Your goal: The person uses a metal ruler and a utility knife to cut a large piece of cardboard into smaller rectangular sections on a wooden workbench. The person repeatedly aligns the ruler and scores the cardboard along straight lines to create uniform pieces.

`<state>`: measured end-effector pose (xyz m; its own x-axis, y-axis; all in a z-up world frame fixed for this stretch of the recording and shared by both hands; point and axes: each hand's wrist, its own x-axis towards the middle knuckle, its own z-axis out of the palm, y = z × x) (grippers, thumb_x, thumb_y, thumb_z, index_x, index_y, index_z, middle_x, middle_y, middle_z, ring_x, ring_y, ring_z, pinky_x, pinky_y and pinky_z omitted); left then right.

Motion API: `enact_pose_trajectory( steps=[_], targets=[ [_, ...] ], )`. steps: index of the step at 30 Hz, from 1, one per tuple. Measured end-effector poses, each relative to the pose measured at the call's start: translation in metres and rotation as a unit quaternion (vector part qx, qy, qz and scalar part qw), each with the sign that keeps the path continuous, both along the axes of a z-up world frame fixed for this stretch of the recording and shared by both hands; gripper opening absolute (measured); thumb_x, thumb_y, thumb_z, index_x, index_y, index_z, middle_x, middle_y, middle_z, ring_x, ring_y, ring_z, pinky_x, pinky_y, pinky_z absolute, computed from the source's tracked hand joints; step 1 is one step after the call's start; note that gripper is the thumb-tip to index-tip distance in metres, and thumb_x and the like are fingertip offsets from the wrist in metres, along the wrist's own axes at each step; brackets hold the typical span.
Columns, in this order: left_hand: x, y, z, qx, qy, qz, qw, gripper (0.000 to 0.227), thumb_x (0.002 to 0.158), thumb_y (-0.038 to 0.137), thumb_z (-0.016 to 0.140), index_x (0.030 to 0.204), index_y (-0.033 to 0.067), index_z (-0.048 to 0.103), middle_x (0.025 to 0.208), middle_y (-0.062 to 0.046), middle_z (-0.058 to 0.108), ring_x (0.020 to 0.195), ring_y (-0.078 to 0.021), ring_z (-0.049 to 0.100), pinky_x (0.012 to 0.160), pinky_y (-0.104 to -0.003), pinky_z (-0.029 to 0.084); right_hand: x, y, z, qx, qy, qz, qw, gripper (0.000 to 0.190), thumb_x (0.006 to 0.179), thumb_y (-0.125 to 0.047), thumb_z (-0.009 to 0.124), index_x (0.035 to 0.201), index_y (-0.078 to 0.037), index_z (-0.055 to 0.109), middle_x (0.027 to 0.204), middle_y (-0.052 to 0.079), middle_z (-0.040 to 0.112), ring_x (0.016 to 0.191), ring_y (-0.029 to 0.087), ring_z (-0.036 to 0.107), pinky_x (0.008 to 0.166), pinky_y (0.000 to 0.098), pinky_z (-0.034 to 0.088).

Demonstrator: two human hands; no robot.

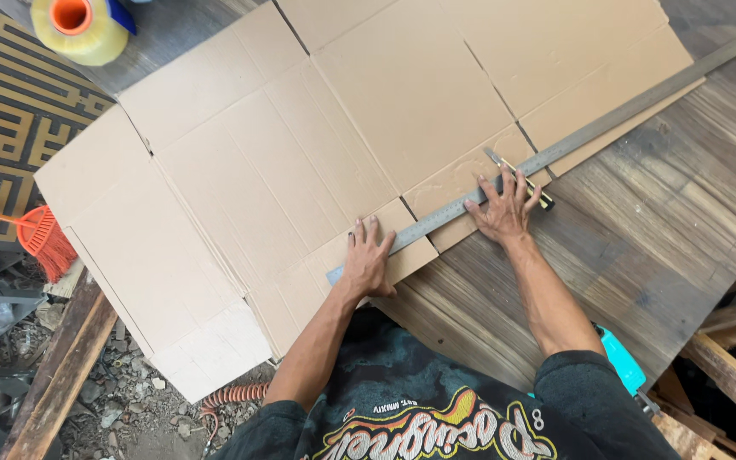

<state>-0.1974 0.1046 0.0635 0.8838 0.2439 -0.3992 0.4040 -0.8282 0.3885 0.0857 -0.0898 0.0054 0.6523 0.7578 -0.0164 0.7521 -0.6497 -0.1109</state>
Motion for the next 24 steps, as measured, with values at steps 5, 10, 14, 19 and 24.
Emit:
enact_pose_trajectory(
  steps=[5, 10, 14, 19, 24],
  targets=[
    [-0.004, -0.013, -0.004, 0.026, -0.008, 0.007, 1.000, 0.124, 0.040, 0.048, 0.087, 0.151, 0.0169, 0.041, 0.161, -0.028, 0.023, 0.145, -0.0625, 0.022, 0.114, -0.064, 0.035, -0.004, 0.001, 0.004, 0.017, 0.011, -0.013, 1.000, 0.071, 0.092, -0.073, 0.054, 0.141, -0.023, 0.062, 0.161, 0.018, 0.036, 0.150, 0.047, 0.025, 0.108, 0.0786, 0.020],
    [-0.005, -0.011, -0.007, 0.028, -0.004, 0.004, 1.000, 0.121, 0.045, 0.047, 0.084, 0.154, 0.0185, 0.039, 0.163, -0.026, 0.021, 0.147, -0.0616, 0.019, 0.116, -0.064, 0.033, 0.005, -0.013, -0.021, 0.071, -0.078, -0.047, 0.993, 0.077, 0.093, -0.080, 0.048, 0.136, -0.019, 0.064, 0.148, 0.017, 0.045, 0.136, 0.044, 0.041, 0.101, 0.0656, 0.033],
    [-0.004, -0.013, -0.009, 0.024, 0.009, 0.005, 1.000, 0.122, 0.047, 0.050, 0.086, 0.155, 0.0200, 0.037, 0.165, -0.026, 0.018, 0.148, -0.0601, 0.016, 0.118, -0.064, 0.030, 0.006, -0.020, -0.013, 0.124, -0.083, -0.135, 0.979, 0.060, 0.086, -0.035, 0.074, 0.140, -0.011, 0.060, 0.126, 0.016, 0.053, 0.106, 0.042, 0.060, 0.078, 0.0599, 0.048],
    [0.000, -0.013, -0.010, 0.022, 0.027, 0.001, 0.999, 0.123, 0.050, 0.051, 0.086, 0.157, 0.0212, 0.035, 0.166, -0.024, 0.016, 0.150, -0.0572, 0.014, 0.120, -0.063, 0.028, 0.021, -0.035, -0.047, 0.145, -0.022, -0.289, 0.946, 0.065, 0.077, -0.031, 0.079, 0.134, -0.003, 0.061, 0.117, 0.016, 0.056, 0.105, 0.043, 0.066, 0.078, 0.0561, 0.054],
    [0.000, -0.016, -0.012, 0.027, 0.049, 0.008, 0.998, 0.128, 0.050, 0.056, 0.090, 0.159, 0.0222, 0.032, 0.168, -0.022, 0.014, 0.152, -0.0556, 0.010, 0.122, -0.063, 0.025, 0.043, -0.027, -0.045, 0.195, 0.104, -0.389, 0.894, 0.085, 0.071, -0.022, 0.084, 0.145, -0.002, 0.047, 0.131, 0.026, 0.048, 0.127, 0.050, 0.055, 0.105, 0.0591, 0.045]
  ],
)
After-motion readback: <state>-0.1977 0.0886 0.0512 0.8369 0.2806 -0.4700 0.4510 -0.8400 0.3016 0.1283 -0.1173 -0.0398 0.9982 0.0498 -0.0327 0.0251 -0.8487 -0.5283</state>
